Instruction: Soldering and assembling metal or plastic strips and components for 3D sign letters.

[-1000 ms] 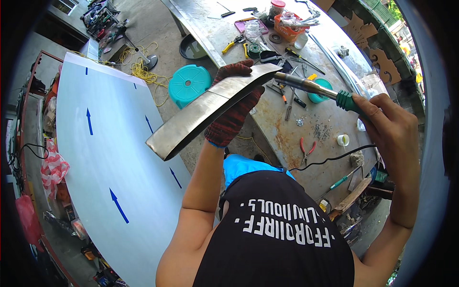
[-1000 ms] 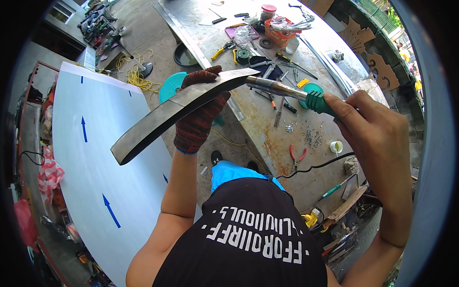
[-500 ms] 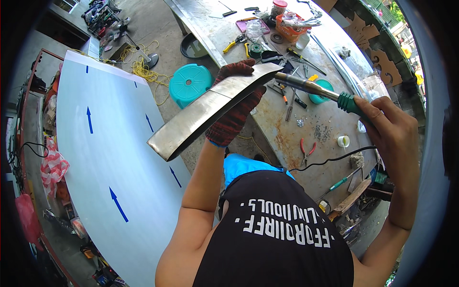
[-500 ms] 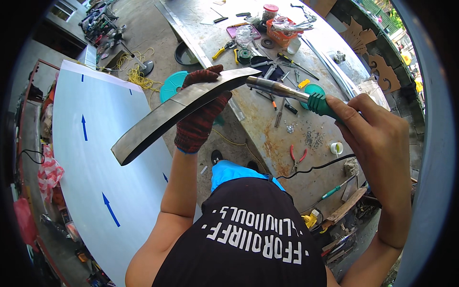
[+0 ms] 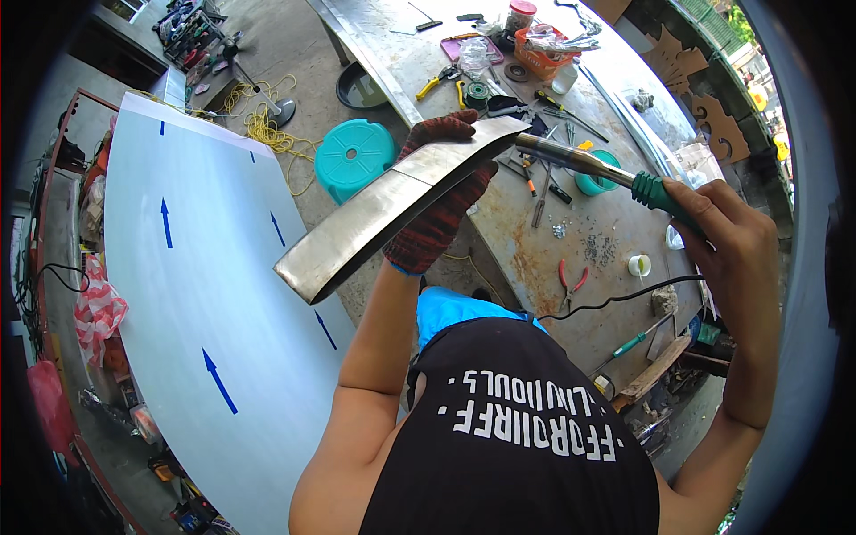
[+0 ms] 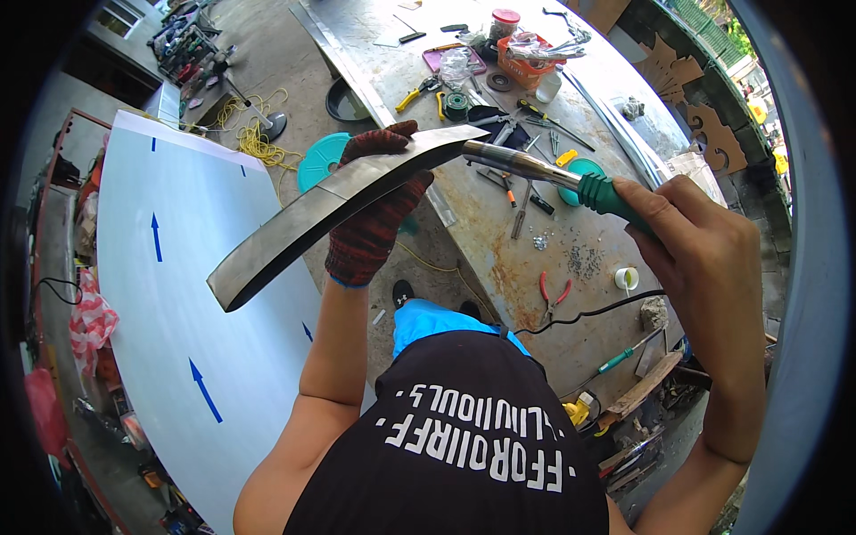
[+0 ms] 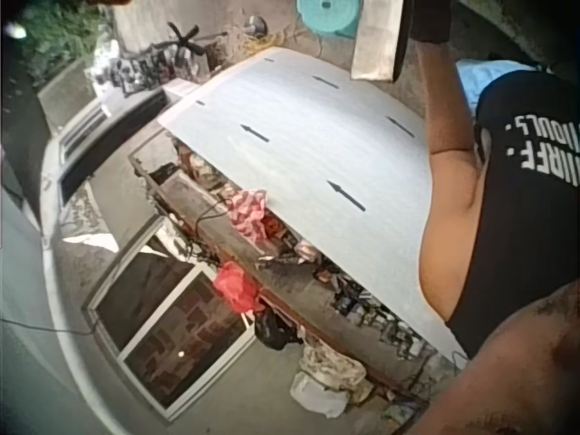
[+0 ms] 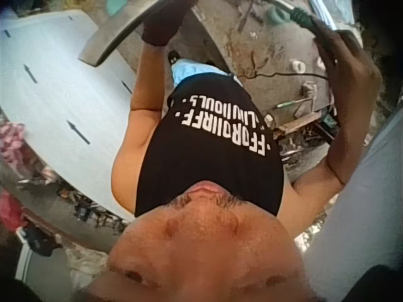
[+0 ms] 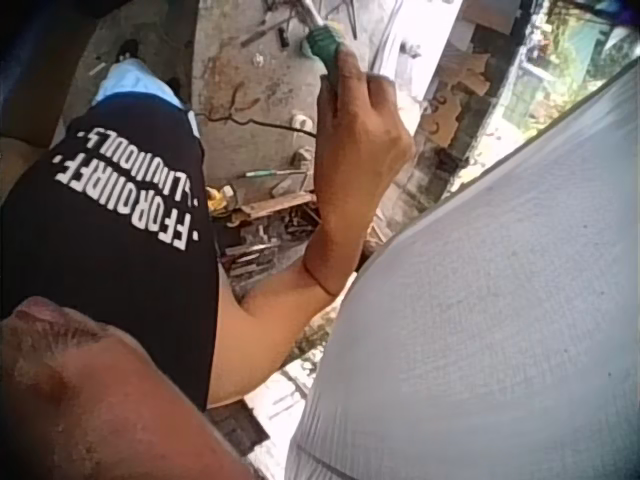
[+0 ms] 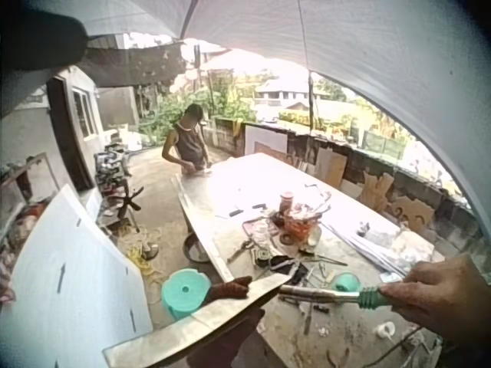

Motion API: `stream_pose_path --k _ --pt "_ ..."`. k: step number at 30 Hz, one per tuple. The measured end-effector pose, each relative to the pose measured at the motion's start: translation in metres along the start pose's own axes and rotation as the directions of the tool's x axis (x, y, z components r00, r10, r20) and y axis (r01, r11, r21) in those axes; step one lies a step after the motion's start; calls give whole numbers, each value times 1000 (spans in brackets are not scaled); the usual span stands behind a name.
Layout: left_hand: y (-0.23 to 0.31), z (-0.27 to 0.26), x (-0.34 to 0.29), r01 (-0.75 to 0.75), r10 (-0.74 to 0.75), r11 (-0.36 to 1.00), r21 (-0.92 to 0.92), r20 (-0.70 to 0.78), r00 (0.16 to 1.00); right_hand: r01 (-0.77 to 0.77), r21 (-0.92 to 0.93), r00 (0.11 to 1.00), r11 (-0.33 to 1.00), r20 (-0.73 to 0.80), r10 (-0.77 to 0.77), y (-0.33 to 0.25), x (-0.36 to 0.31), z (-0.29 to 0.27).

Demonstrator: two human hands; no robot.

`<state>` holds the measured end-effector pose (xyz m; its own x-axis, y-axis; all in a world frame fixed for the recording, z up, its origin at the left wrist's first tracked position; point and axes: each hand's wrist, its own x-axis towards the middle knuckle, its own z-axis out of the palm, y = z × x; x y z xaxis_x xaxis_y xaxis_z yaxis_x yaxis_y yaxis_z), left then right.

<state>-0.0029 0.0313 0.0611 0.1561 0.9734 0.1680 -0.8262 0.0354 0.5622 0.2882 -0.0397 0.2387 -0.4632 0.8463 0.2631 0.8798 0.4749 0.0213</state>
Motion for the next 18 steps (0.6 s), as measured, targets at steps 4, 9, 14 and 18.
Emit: stream_pose_path --k 4,9,14,18 --pt "1 -1 1 0 0 1000 -7 7 1000 -18 28 1000 999 3 18 1 -1 1" --pt "0 -3 2 3 -2 1000 -18 14 1000 -13 34 1000 999 -5 13 2 -2 1" --pt "-1 -4 2 -25 28 991 129 -16 999 -22 67 1000 998 -18 23 4 -4 2" --pt "-3 -6 3 -59 83 934 352 -53 995 -13 63 1000 998 -26 14 1 -3 1"
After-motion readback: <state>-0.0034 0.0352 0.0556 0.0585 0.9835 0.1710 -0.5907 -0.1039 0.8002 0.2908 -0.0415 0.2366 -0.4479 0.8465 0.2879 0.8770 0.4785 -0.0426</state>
